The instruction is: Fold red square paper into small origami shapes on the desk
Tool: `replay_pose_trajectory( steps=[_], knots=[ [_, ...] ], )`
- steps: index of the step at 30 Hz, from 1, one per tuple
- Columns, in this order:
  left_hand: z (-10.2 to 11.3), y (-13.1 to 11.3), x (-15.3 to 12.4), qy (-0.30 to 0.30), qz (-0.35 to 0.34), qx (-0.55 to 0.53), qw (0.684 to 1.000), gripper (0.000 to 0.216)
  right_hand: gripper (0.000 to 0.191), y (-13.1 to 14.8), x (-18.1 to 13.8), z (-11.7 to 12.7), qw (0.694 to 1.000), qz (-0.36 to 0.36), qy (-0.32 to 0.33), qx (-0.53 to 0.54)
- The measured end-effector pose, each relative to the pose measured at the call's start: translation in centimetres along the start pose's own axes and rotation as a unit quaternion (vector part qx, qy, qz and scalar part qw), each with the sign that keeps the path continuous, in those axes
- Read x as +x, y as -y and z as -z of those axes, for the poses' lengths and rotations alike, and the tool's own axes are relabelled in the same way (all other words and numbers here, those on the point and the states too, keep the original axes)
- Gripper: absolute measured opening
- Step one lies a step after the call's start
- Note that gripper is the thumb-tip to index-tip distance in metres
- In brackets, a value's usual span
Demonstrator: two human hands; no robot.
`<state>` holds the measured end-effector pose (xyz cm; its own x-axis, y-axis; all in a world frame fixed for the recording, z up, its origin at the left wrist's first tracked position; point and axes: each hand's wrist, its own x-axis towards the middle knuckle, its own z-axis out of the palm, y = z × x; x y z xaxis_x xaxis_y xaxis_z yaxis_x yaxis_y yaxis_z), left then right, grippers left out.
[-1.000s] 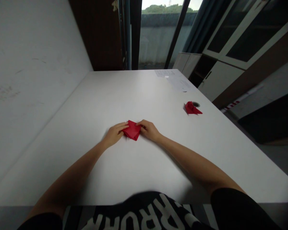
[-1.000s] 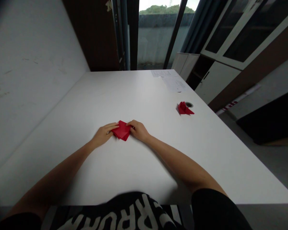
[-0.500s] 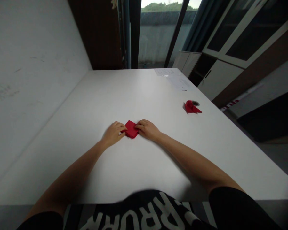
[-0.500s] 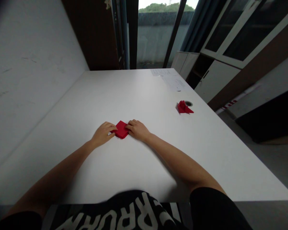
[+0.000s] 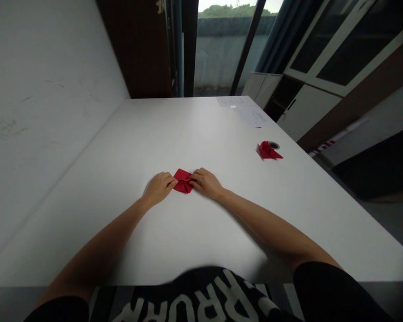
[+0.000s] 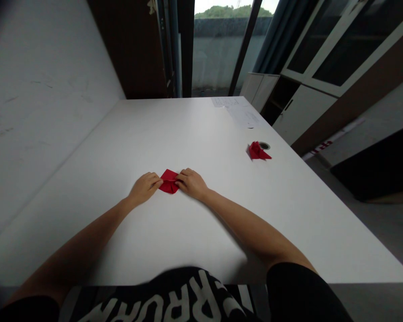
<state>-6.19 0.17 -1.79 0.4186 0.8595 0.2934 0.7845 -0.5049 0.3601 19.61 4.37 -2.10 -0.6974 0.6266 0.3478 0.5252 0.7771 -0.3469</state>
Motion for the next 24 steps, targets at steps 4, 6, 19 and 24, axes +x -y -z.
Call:
replay_pose_trajectory(
  steps=[4, 6, 19, 24],
  knots=[
    [0.0, 0.0, 0.0, -0.001, 0.006, -0.008, 1.0, 0.039, 0.038, -0.4, 0.0, 0.4, 0.998, 0.042, 0.026, 0.033],
    [0.0, 0.2, 0.0, -0.002, 0.009, -0.015, 1.0, 0.039, 0.054, -0.6, 0.0, 0.6, 0.996, 0.067, 0.04, 0.045],
    [0.1, 0.4, 0.0, 0.001, 0.003, -0.023, 1.0, 0.034, 0.028, -1.2, 0.3, 0.4, 0.992, 0.09, 0.024, 0.086],
    [-0.3, 0.6, -0.2, -0.004, -0.003, -0.018, 1.0, 0.027, 0.027, -1.5, 0.2, -0.1, 0.995, 0.057, 0.007, 0.084]
  ],
)
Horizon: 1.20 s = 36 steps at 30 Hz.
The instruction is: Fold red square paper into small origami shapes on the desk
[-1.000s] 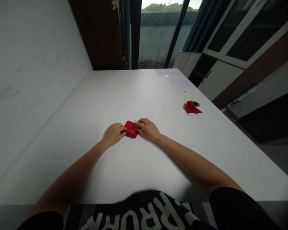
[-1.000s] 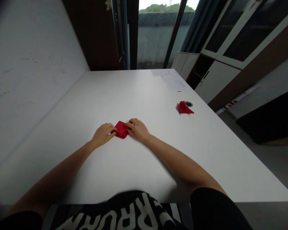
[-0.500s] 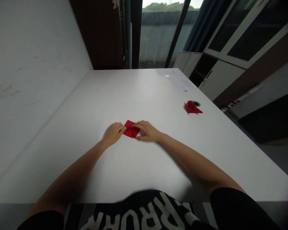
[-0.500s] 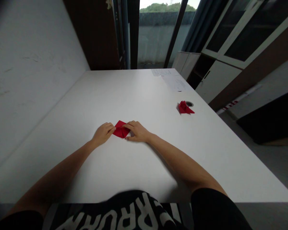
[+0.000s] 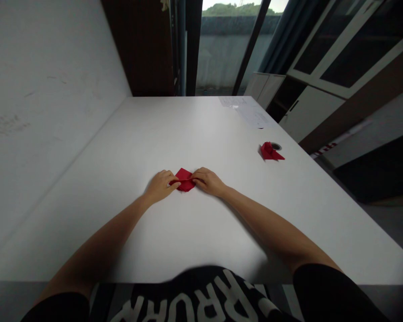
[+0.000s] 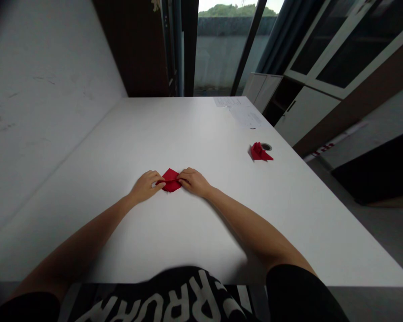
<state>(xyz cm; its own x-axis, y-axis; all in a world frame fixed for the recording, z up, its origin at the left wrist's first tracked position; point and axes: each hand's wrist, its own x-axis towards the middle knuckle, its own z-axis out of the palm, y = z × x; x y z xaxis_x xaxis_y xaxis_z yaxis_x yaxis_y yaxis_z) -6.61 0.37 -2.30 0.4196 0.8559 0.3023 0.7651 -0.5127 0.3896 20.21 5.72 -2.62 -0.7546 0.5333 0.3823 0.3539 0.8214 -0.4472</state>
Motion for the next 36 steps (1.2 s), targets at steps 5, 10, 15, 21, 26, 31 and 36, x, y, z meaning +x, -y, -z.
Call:
replay_pose_trajectory(
  steps=[5, 10, 15, 21, 26, 31, 36],
  knots=[
    [-0.2, 0.0, -0.1, 0.006, -0.016, 0.003, 1.0, 0.023, 0.021, 0.4, 0.1, -0.8, 0.997, -0.068, -0.025, -0.017],
    [-0.6, -0.1, 0.1, 0.011, 0.01, -0.002, 1.0, 0.019, 0.021, 1.2, 0.4, -0.7, 0.987, -0.16, -0.003, -0.019],
    [-1.0, -0.2, 0.0, -0.018, 0.067, -0.023, 0.997, 0.028, 0.023, 1.7, 0.6, -0.7, 0.978, -0.195, 0.013, -0.079],
    [-0.9, -0.6, 0.0, -0.031, 0.028, 0.012, 0.999, 0.04, 0.019, 2.4, 0.8, -0.7, 0.963, -0.223, 0.03, -0.148],
    [-1.4, -0.8, -0.1, 0.008, -0.046, 0.033, 0.998, 0.053, 0.02, 2.7, 0.6, -0.7, 0.964, -0.198, 0.025, -0.178],
    [-1.3, -1.1, 0.0, 0.009, -0.033, 0.015, 0.999, 0.03, 0.024, 3.0, 0.6, -0.8, 0.966, -0.183, 0.021, -0.182],
    [-1.0, -1.5, 0.2, 0.0, -0.013, 0.011, 1.0, 0.012, 0.026, 3.5, 0.6, -0.9, 0.97, -0.161, 0.033, -0.18]
  ],
)
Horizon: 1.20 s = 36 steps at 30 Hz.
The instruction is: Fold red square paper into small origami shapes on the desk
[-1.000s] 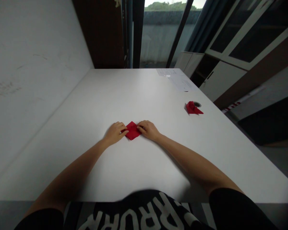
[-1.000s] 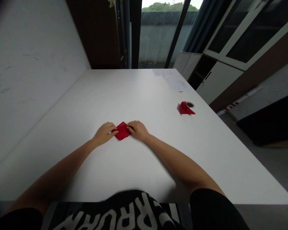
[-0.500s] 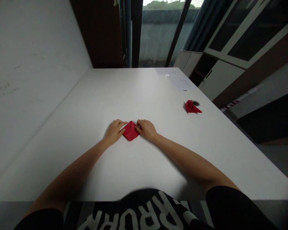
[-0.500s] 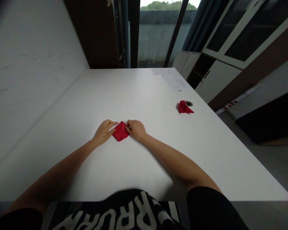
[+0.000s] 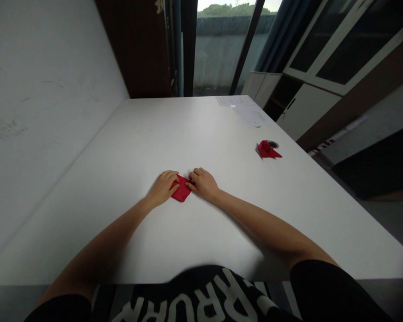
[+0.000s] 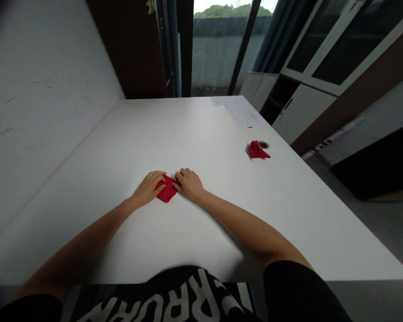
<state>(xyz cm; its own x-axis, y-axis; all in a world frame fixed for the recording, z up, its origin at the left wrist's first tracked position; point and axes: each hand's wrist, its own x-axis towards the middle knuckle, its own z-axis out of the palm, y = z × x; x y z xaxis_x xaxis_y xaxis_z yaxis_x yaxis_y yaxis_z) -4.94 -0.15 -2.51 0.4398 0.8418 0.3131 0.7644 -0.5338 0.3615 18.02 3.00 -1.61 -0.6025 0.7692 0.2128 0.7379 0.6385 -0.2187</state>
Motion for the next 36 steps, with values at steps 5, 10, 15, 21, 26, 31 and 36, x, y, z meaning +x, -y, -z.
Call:
replay_pose_trajectory(
  steps=[5, 10, 15, 21, 26, 31, 36],
  knots=[
    [0.1, 0.0, 0.1, 0.002, 0.038, 0.028, 0.999, 0.018, 0.023, 0.0, 0.0, -0.2, 1.0, -0.002, -0.006, 0.015],
    [0.2, 0.2, 0.0, 0.001, 0.05, 0.022, 0.999, 0.035, 0.014, -0.1, 0.1, -0.5, 0.998, -0.002, -0.011, 0.061],
    [0.3, -0.3, -0.1, 0.004, 0.072, -0.016, 0.997, 0.021, 0.004, 0.0, 0.2, -0.8, 0.994, 0.024, -0.027, 0.101],
    [0.7, -0.6, 0.2, -0.025, 0.086, -0.07, 0.994, 0.013, 0.011, -0.1, 0.1, -0.8, 0.977, 0.023, -0.066, 0.202],
    [1.0, -0.1, 0.3, -0.052, 0.091, -0.078, 0.991, 0.014, 0.018, -0.6, 0.2, -0.4, 0.953, -0.007, -0.1, 0.286],
    [0.5, 0.1, 0.3, -0.086, 0.14, -0.188, 0.968, 0.016, 0.025, -0.8, 0.4, -0.3, 0.911, -0.072, -0.136, 0.383],
    [-0.1, 0.5, 0.7, -0.161, 0.254, -0.39, 0.87, 0.026, 0.044, -1.1, 1.2, -1.0, 0.795, -0.114, -0.123, 0.583]
  ],
)
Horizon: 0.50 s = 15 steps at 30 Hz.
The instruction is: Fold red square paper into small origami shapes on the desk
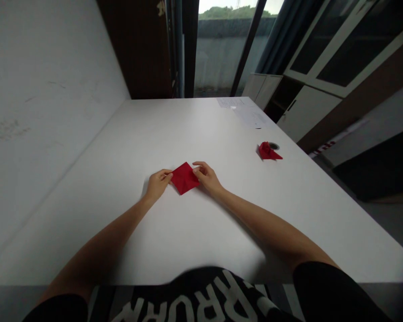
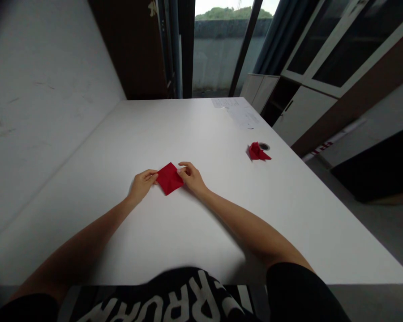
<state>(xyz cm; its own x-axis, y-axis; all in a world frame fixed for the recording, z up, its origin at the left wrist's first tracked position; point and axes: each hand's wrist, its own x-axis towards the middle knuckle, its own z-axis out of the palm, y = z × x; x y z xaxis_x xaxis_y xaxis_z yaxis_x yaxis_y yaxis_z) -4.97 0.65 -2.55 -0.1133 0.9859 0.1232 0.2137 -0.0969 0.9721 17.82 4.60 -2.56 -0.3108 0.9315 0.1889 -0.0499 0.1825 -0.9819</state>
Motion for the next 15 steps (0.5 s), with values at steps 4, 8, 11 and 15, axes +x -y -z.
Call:
replay_pose_trajectory(
  steps=[4, 8, 11, 15],
  knots=[
    [-0.3, -0.5, 0.0, -0.024, 0.031, -0.104, 0.994, 0.035, 0.054, -0.2, 0.0, -0.5, 0.997, -0.015, 0.048, 0.065],
    [-0.8, -0.9, -0.4, -0.02, 0.041, -0.141, 0.989, 0.034, 0.074, 0.5, -0.9, -0.8, 0.992, 0.041, 0.105, 0.049],
    [-1.1, -0.8, -0.5, -0.023, 0.051, -0.168, 0.984, 0.034, 0.088, 1.4, -1.6, -0.9, 0.988, 0.086, 0.129, 0.021],
    [-1.1, -0.9, -0.7, -0.001, 0.058, -0.174, 0.983, 0.034, 0.085, 2.0, -2.0, -1.1, 0.988, 0.104, 0.095, -0.062]
  ],
)
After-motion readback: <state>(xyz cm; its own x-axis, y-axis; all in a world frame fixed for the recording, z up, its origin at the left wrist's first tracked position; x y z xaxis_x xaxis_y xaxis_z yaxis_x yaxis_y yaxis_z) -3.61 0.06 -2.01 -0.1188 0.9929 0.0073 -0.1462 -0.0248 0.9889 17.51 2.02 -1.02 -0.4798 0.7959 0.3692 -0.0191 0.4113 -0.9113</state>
